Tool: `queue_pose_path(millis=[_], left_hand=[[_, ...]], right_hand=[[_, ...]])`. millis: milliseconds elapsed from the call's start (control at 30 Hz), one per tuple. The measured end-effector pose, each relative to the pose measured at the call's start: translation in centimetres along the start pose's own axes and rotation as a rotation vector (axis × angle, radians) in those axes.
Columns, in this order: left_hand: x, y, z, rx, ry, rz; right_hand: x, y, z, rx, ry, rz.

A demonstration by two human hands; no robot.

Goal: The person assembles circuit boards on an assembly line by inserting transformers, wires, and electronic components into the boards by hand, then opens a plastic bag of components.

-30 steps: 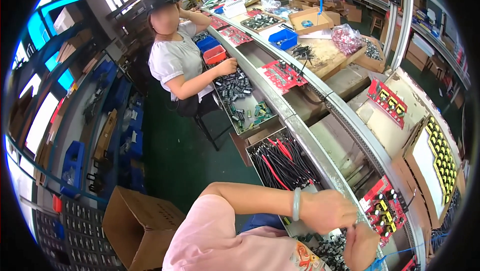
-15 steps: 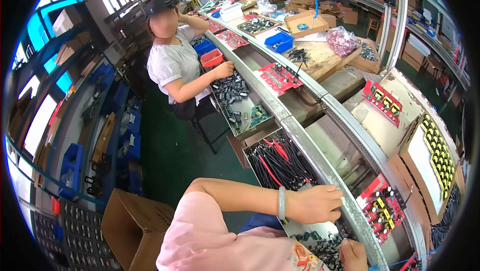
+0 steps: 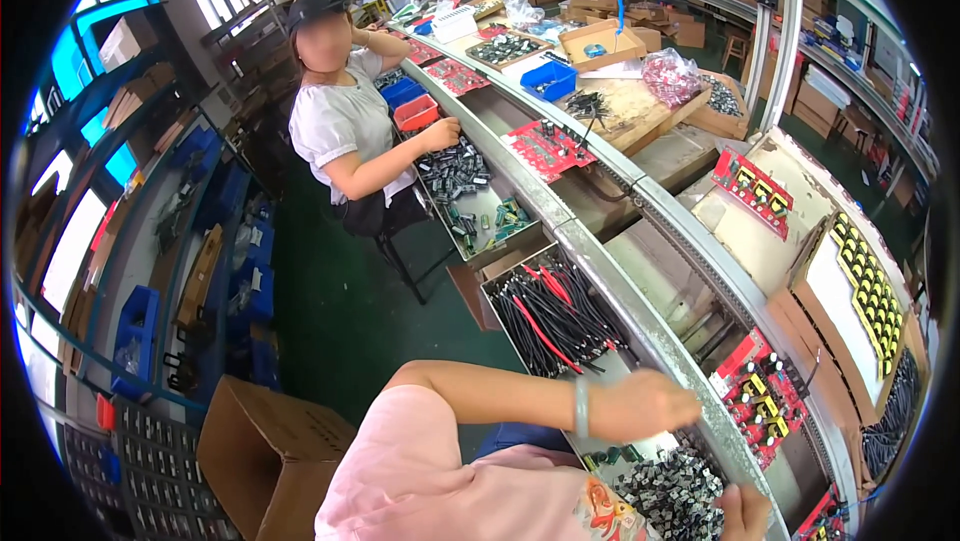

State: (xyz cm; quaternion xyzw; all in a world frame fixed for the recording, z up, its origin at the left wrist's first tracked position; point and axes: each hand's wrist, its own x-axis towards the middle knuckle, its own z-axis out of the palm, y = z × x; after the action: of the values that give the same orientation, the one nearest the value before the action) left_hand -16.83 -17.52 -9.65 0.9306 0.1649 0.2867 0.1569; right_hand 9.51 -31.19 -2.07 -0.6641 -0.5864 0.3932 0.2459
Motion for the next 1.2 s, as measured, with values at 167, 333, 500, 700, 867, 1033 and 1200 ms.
queue_pose_path(millis=[167,333,500,700,867,1033,1200], left_hand=[[-0.8,-0.7,-3.1,-0.416,-0.073,-0.613],[-1.0,-0.5,-0.5,-0.737,0.157,-0.657],[0.3,-0.4,2.0,-1.162,0.218,-0.722],[1.3,-0.5,0.6,-0.679,0.288,-0.586],[3.7,-1.3,0.2,-0.749,0.338,-0.710],[7.0,-2.9,2.2,-0.616,0.122,-0.681],[9.7,-3.2,4.9,-0.718,0.054,-0.563]], right_hand=[[-7.4,8.6,-5.0,-0.736,0.175,0.040],[-11.1,9.9,-1.8,-1.158,0.030,0.404],[-10.6,10.0,-2.2,-1.246,-0.080,0.444],[-12.5,16.8,-2.2,-1.131,0.103,0.157],[-10.1,14.4,-3.4,-0.949,0.094,0.231],[-10.2,12.1,-4.6,-0.854,0.145,0.153],[-12.9,10.7,-6.5,-0.764,0.177,0.389]])
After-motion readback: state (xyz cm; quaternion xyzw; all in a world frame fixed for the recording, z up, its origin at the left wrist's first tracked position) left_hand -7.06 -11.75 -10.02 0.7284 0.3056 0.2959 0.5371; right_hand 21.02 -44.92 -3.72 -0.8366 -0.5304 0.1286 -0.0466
